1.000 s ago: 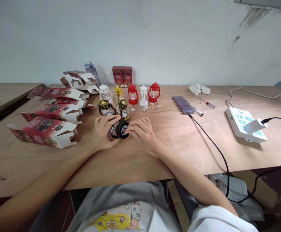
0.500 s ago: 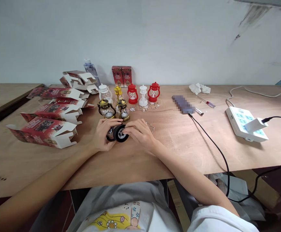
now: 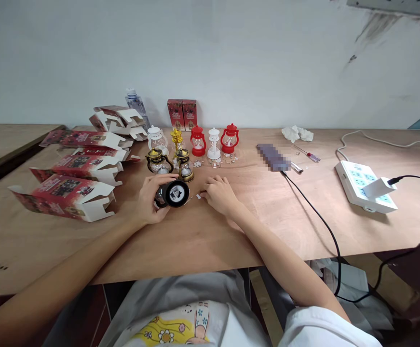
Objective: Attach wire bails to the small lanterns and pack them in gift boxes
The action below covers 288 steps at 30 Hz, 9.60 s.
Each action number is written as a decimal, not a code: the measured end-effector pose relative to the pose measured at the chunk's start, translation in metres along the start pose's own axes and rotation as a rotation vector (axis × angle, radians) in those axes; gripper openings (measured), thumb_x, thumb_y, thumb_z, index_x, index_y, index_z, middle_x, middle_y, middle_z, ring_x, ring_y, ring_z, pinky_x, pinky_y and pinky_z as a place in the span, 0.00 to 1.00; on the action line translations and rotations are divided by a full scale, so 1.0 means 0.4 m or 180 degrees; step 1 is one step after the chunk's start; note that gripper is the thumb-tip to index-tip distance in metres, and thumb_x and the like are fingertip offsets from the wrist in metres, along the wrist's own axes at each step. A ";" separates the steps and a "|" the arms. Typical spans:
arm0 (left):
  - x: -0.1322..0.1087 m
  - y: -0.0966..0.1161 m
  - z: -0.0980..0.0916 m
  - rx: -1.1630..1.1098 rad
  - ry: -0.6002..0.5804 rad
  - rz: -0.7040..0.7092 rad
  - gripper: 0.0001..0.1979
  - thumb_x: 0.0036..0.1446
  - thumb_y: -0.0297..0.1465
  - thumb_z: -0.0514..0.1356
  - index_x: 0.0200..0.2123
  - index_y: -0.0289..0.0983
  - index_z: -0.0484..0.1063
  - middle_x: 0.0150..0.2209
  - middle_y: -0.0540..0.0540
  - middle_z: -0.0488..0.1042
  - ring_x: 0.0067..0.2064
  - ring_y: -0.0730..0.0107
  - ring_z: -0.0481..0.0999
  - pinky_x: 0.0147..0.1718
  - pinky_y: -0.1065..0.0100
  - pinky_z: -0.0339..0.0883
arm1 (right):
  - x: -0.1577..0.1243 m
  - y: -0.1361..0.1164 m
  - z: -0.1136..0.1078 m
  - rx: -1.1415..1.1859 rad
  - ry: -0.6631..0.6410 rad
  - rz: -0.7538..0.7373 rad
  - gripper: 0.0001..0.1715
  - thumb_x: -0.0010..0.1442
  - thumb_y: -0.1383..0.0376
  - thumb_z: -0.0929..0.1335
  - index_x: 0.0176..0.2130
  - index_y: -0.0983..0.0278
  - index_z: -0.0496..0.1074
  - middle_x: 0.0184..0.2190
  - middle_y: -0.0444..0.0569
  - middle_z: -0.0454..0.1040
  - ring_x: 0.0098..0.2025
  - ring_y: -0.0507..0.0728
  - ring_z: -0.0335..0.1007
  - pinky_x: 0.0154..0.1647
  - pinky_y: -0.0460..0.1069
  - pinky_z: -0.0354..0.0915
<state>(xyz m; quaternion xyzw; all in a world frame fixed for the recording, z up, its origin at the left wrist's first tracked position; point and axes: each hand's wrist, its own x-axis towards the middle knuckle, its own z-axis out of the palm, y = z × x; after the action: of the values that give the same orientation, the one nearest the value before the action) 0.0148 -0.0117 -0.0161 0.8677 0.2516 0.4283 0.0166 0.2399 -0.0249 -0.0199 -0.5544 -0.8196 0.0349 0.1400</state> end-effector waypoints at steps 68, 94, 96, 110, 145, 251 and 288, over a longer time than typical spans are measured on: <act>-0.004 0.000 0.014 -0.0080 -0.0288 0.0075 0.22 0.47 0.29 0.56 0.49 0.38 0.63 0.50 0.38 0.75 0.52 0.54 0.75 0.46 0.56 0.61 | -0.041 -0.066 -0.002 0.0105 0.2704 -0.1623 0.10 0.64 0.74 0.64 0.38 0.61 0.72 0.30 0.45 0.76 0.29 0.53 0.63 0.31 0.50 0.56; -0.005 -0.004 0.008 -0.0156 -0.0098 -0.0136 0.19 0.52 0.34 0.58 0.48 0.39 0.63 0.49 0.38 0.75 0.52 0.54 0.74 0.46 0.56 0.62 | -0.012 0.038 -0.066 0.0112 -0.0769 0.0132 0.01 0.53 0.68 0.73 0.30 0.64 0.78 0.33 0.50 0.79 0.35 0.57 0.72 0.31 0.47 0.56; -0.004 -0.004 0.007 -0.0120 -0.0115 -0.0161 0.19 0.53 0.36 0.57 0.48 0.39 0.63 0.49 0.38 0.76 0.52 0.54 0.74 0.47 0.55 0.62 | -0.015 0.040 -0.070 0.0108 -0.0773 0.0188 0.01 0.52 0.68 0.73 0.30 0.65 0.78 0.32 0.51 0.79 0.34 0.58 0.73 0.30 0.47 0.56; -0.003 -0.002 0.004 -0.0099 -0.0191 -0.0206 0.19 0.51 0.35 0.57 0.48 0.40 0.63 0.49 0.38 0.75 0.51 0.53 0.74 0.47 0.54 0.62 | -0.026 0.032 -0.077 0.0668 -0.0281 -0.0123 0.12 0.53 0.78 0.67 0.30 0.63 0.77 0.28 0.45 0.79 0.30 0.53 0.74 0.32 0.45 0.64; -0.009 0.028 0.028 -0.0563 -0.0361 -0.0148 0.20 0.49 0.30 0.56 0.48 0.39 0.63 0.49 0.40 0.75 0.51 0.56 0.75 0.46 0.56 0.63 | -0.056 -0.072 -0.022 0.0800 0.2585 -0.2062 0.14 0.62 0.76 0.62 0.38 0.59 0.71 0.32 0.46 0.81 0.35 0.54 0.75 0.35 0.49 0.72; 0.008 0.022 0.026 -0.0806 -0.0122 -0.1092 0.17 0.49 0.36 0.66 0.42 0.39 0.71 0.43 0.41 0.75 0.48 0.55 0.73 0.47 0.58 0.64 | -0.053 -0.063 -0.004 0.0592 0.2425 -0.2029 0.16 0.64 0.76 0.62 0.47 0.62 0.71 0.34 0.49 0.79 0.34 0.53 0.70 0.34 0.48 0.64; 0.004 0.040 0.019 -0.0667 -0.0273 -0.1042 0.14 0.51 0.34 0.63 0.42 0.39 0.71 0.43 0.43 0.74 0.47 0.57 0.73 0.46 0.60 0.62 | -0.069 -0.088 0.005 0.0148 0.2303 -0.1784 0.13 0.63 0.71 0.65 0.47 0.61 0.72 0.41 0.54 0.77 0.38 0.55 0.70 0.37 0.51 0.65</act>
<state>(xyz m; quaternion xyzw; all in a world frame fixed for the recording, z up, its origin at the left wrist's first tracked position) 0.0280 -0.0234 -0.0158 0.8262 0.3426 0.4063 0.1869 0.2173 -0.0634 -0.0195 -0.2845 -0.8354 -0.1817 0.4337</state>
